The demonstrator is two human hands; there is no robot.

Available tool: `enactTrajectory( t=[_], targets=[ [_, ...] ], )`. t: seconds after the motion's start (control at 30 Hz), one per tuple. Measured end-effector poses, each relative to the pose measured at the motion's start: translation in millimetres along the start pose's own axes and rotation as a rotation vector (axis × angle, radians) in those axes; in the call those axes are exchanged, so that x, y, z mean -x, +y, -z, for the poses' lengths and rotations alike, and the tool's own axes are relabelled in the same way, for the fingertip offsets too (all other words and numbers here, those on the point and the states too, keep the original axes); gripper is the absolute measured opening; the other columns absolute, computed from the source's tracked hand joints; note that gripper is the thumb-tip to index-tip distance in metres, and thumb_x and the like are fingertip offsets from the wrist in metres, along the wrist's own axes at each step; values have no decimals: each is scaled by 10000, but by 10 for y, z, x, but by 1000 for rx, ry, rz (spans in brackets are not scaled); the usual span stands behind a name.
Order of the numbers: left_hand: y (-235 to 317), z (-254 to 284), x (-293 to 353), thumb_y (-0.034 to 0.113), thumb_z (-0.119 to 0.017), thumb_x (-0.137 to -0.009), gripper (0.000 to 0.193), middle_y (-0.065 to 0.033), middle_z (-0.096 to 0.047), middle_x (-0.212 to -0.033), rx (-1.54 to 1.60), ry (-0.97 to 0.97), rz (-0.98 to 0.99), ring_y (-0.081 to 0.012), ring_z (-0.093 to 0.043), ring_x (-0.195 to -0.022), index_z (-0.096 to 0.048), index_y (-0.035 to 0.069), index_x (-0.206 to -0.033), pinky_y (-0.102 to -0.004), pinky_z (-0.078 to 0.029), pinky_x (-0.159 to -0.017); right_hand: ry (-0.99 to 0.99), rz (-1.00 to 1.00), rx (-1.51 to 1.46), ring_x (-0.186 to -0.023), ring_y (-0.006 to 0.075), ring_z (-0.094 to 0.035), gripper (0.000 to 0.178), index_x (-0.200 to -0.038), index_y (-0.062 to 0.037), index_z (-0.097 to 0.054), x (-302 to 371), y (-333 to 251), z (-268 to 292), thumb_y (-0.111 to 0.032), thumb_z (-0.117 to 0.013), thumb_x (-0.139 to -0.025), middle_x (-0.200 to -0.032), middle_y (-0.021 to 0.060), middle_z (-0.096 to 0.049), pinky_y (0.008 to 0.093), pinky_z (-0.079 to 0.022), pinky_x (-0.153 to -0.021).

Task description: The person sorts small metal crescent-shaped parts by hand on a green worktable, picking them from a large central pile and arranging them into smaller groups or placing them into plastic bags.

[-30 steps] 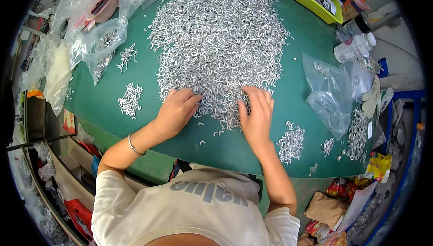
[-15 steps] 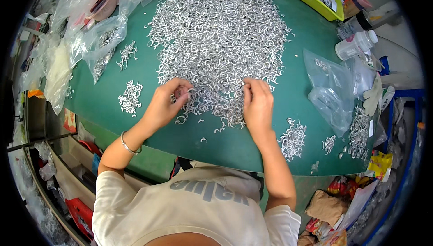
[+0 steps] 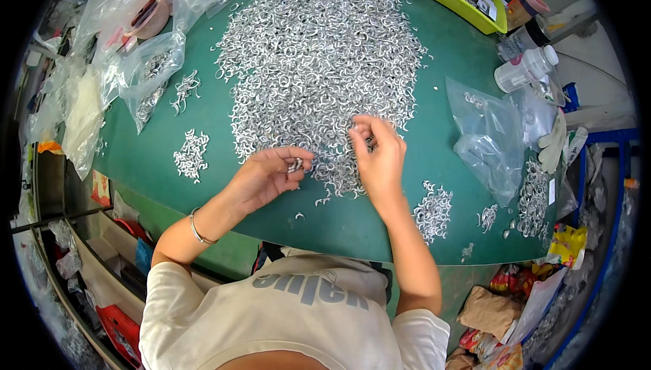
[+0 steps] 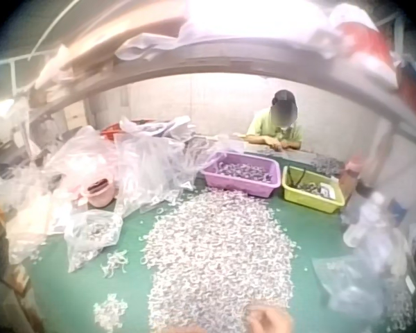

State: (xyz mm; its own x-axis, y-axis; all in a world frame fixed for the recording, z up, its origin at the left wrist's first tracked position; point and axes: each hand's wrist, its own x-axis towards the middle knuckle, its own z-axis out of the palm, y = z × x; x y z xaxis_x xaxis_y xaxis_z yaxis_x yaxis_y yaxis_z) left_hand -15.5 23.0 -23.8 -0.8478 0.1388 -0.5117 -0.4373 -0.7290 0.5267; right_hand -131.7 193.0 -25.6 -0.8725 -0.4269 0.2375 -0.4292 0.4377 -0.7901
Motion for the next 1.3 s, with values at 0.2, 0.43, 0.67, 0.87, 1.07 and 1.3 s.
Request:
enactTrajectory(
  t=[0.2,0.43,0.67,0.87,1.07,1.3],
  targets=[
    [12,-295,-97,82,-435,-896,240,-41,-531,-800,219,61,126,-77,-463,-633,-539,-44,-1072,-210,-387,-539,-247,18,-168,-680,157,-579,291,-998,-15,-591,130,-263,132,2,-670,-718,-804,67,-641,265,-441,-596],
    [24,-190,-247,130,-472,-917,211,-1,-526,-739,-134,89,-98,-63,-431,-591,-567,-17,-1035,-193,-330,-472,-30,188,231,-742,310,-529,292,-975,-13,-572,-118,155,7,64,-615,-696,-743,130,-548,383,-440,-680],
    [223,-320,-272,139,-459,-914,248,-75,-611,-902,174,111,93,-112,-554,-742,-564,-21,-1071,-228,-464,-603,-190,-31,-239,-721,173,-603,251,-967,-11,-588,-114,-264,60,48,-630,-727,-785,74,-601,307,-442,-588],
    [316,-23,-367,160,-515,-894,217,-13,-527,-638,-269,179,-215,-147,-488,-552,-571,-15,-1009,-295,-411,-494,-122,68,-82,-770,204,-581,366,-1039,-15,-551,-632,-250,-221,-10,-679,-696,-862,73,-602,316,-441,-632],
    [707,171,-627,137,-651,-788,223,-73,-522,-617,-1484,685,-831,-189,-479,-493,-578,26,-967,-303,-396,-473,-95,335,150,-833,288,-527,376,-1051,-28,-539,-815,-118,-562,31,-636,-692,-871,106,-571,392,-419,-755],
    [728,268,-658,132,-666,-767,230,-90,-549,-655,-1544,609,-739,-205,-528,-544,-566,12,-937,-325,-427,-514,-144,82,-65,-609,169,-550,231,-939,3,-599,-806,-159,-173,79,-593,-720,-765,97,-593,281,-442,-562]
  ],
)
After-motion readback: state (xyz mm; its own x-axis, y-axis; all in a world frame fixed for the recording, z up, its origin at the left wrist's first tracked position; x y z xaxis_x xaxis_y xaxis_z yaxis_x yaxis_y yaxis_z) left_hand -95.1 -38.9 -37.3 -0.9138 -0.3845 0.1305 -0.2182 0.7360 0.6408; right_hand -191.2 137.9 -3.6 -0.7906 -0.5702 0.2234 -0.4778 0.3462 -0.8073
